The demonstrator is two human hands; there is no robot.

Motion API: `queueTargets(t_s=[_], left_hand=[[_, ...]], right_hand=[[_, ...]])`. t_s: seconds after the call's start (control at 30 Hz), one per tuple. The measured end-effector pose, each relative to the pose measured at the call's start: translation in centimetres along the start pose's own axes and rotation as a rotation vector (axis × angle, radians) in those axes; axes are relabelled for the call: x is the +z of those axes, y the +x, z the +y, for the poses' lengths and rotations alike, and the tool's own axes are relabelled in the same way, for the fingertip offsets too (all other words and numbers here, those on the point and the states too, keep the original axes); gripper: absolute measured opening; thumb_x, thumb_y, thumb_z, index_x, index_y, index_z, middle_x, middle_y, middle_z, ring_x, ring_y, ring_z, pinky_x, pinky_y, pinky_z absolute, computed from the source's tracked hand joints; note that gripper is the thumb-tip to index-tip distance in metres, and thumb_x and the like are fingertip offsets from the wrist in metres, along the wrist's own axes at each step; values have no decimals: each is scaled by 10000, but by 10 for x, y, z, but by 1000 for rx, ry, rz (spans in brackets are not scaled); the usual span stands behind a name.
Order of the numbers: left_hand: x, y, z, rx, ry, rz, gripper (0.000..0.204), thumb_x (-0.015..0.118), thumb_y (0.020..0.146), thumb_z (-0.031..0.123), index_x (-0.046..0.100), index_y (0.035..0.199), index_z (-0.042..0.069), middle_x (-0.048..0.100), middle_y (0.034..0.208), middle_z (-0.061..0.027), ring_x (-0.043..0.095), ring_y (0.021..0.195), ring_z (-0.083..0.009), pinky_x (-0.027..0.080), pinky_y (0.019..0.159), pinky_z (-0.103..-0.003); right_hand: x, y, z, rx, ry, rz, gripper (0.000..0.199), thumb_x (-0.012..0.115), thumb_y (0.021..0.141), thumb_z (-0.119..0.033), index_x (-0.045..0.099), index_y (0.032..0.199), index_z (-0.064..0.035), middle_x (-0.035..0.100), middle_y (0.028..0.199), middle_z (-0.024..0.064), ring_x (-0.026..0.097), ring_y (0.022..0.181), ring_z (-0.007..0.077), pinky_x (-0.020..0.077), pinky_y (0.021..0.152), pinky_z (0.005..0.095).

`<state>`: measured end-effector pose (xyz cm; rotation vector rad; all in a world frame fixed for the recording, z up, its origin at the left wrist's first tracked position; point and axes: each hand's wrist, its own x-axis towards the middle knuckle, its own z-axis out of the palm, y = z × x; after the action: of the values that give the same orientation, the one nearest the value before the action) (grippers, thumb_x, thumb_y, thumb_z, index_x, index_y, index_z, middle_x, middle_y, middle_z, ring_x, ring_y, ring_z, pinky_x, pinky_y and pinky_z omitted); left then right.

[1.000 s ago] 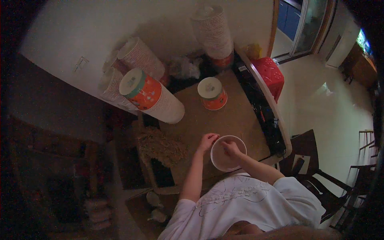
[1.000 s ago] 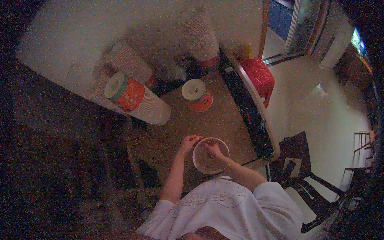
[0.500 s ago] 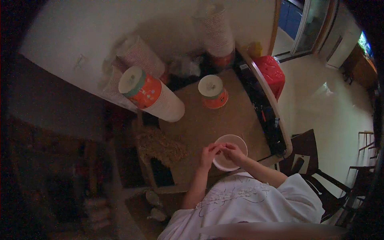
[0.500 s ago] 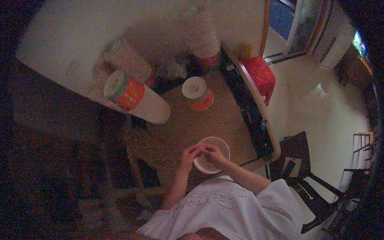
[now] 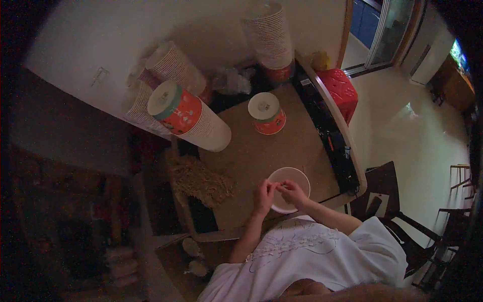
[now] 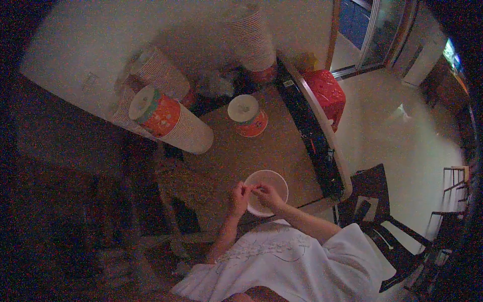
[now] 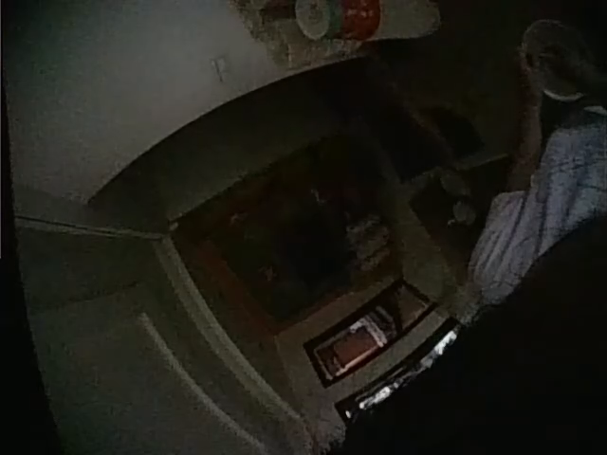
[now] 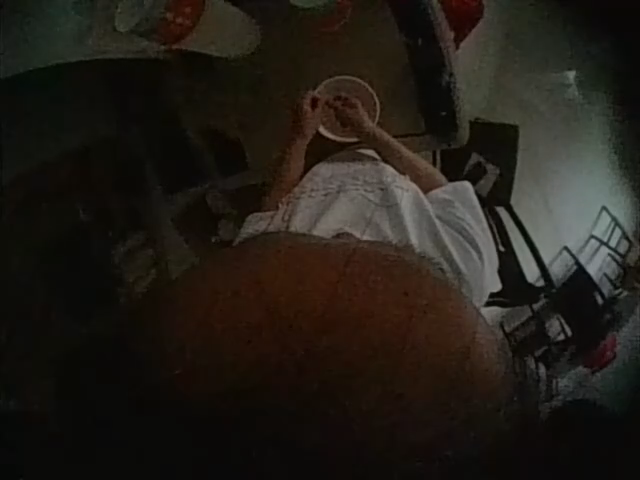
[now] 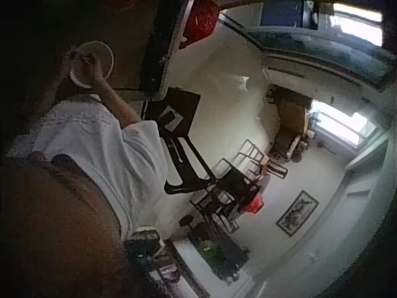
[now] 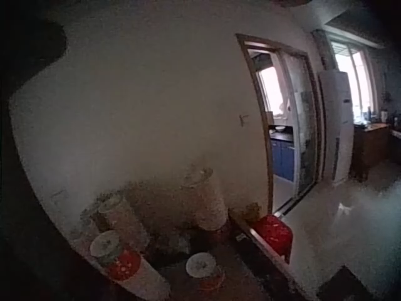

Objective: Stacking and inspecting printed paper cups at a workstation.

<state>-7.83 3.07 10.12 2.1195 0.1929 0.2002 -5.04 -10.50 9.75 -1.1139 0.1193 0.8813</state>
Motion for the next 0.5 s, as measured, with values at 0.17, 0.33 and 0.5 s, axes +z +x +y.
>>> queueTargets(t_s=[0.17,0.33,0.5], left_hand=[[1,-2,6,-55,-33,-102,190,447,822,188,497,754,18,557,711,-169,555,674,-322,419,533,-359],[-3,-5,13,-97,8,-112,197,432,828,203,489,766,26,545,703,-174,545,663,-326,409,530,-364],[-2,-5,6,-101,-50,-116,189,427,829,193,476,749,29,521,645,-154,533,600,-283,397,516,-340]], right_hand=[[-1,-2,-2,7,-20,-5,141,504,819,-237,494,867,-104,372,526,-64,328,423,29,223,358,191],[-3,-2,1,31,-56,9,147,507,816,-244,516,844,-100,377,531,-64,329,427,26,222,363,187],[-4,2,4,-45,-146,84,135,522,808,-201,546,830,-70,522,696,-27,459,621,54,369,521,196]])
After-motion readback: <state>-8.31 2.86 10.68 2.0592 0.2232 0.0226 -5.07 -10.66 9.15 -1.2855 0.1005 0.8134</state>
